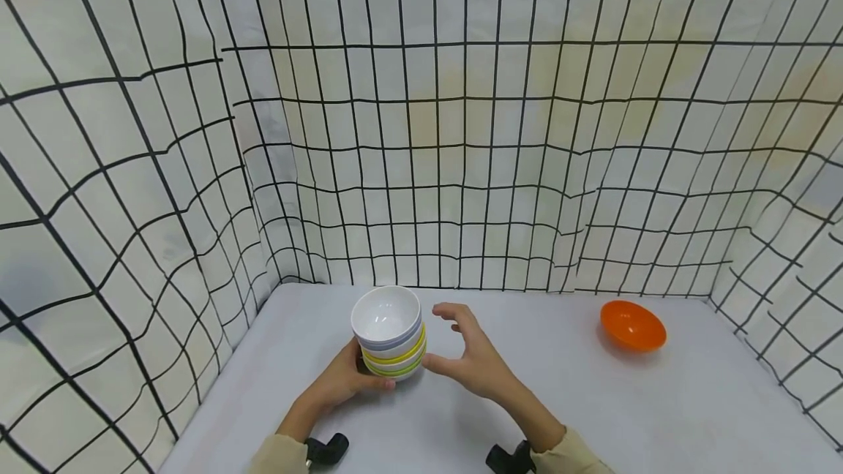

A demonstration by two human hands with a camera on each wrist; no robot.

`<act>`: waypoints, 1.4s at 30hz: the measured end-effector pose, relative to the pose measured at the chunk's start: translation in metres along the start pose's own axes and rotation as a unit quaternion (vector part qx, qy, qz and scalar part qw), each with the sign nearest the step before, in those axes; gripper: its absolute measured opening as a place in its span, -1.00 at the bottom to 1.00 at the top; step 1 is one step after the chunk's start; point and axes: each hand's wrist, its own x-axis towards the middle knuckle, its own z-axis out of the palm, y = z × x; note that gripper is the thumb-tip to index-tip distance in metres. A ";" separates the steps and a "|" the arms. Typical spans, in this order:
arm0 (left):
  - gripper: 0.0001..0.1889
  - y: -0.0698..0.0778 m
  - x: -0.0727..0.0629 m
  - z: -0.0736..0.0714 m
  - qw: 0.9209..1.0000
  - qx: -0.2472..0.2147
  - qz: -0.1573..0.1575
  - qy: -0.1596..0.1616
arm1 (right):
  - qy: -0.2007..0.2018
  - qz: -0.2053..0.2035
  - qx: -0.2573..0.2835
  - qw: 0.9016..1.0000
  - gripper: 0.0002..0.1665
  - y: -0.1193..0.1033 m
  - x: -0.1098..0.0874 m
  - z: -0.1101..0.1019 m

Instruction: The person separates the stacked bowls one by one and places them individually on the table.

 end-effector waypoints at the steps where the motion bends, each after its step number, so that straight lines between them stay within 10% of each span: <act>1: 0.18 0.000 0.000 0.000 1.000 0.000 0.000 0.001 | -0.004 0.000 0.002 1.000 -0.08 -0.002 0.004 0.004; 18: 0.11 0.004 -0.001 0.001 1.000 0.014 -0.001 0.002 | -0.041 0.042 0.022 0.998 0.25 0.002 0.057 0.043; 42: 0.07 0.000 0.000 0.000 0.999 0.030 0.015 -0.009 | -0.023 0.017 0.060 0.998 0.24 0.005 0.065 0.054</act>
